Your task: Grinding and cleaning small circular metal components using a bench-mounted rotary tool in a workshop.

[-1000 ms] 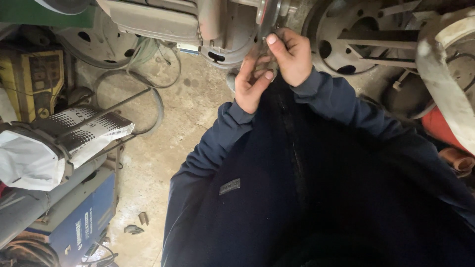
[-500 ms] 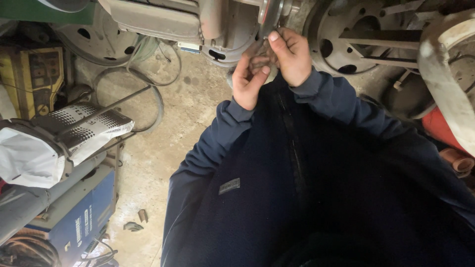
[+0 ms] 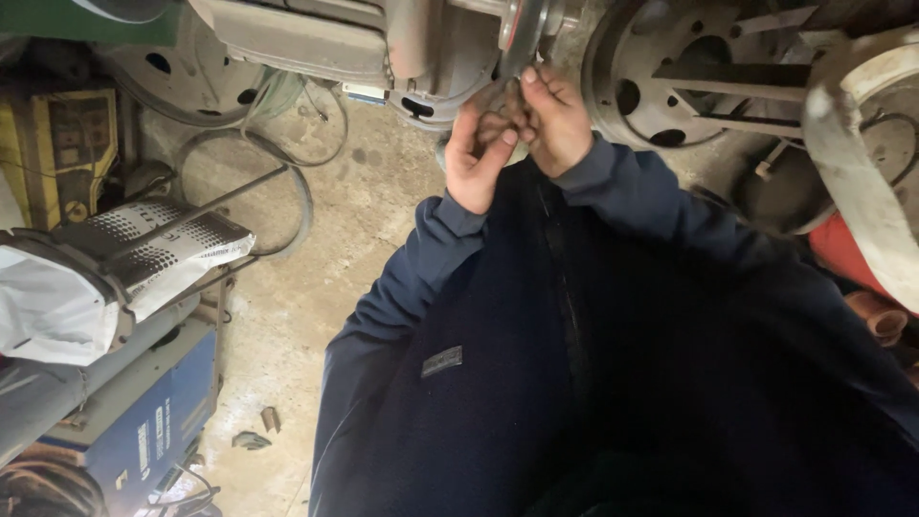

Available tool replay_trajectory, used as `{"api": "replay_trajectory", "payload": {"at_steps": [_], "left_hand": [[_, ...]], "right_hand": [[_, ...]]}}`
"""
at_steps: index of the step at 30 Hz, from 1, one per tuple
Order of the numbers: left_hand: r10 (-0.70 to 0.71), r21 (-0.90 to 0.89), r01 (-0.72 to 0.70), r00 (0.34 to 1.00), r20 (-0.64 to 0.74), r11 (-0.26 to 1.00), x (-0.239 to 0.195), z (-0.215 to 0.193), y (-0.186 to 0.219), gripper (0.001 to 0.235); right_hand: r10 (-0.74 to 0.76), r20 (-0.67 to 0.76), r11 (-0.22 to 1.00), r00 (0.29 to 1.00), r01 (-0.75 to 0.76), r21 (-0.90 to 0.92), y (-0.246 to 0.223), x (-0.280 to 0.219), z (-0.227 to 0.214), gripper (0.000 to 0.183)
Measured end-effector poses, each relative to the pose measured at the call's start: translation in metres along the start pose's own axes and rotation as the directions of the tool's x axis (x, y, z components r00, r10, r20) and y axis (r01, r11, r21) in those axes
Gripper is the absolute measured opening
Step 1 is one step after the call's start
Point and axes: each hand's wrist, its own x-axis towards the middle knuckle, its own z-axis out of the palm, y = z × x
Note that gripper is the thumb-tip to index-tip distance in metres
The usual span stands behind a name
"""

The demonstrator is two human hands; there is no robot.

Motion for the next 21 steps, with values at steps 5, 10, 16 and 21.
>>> {"api": "replay_trajectory", "payload": {"at_steps": [5, 10, 16, 21], "left_hand": [[0.024, 0.191, -0.008, 0.996, -0.081, 0.982, -0.002, 0.004, 0.014, 0.054], [0.137, 0.359, -0.133, 0.99, 0.015, 0.924, 0.002, 0.012, 0.045, 0.041], [0.097, 0.284, -0.09, 0.995, -0.012, 0.955, 0.0, 0.01, 0.04, 0.039], [0.027, 0.089, -0.025, 0.999, -0.018, 0.996, 0.0, -0.003, 0.02, 0.04]], "right_hand": [[0.187, -0.05, 0.943, 0.981, -0.165, 0.289, 0.015, 0.003, -0.001, 0.013], [0.199, 0.011, 0.887, 0.98, -0.185, 0.423, 0.02, 0.005, 0.001, 0.013], [0.145, 0.082, 0.907, 0.986, -0.165, 0.387, 0.009, 0.0, 0.01, 0.021], [0.101, 0.074, 0.909, 0.992, -0.123, 0.398, 0.023, -0.002, -0.003, 0.021]]}}
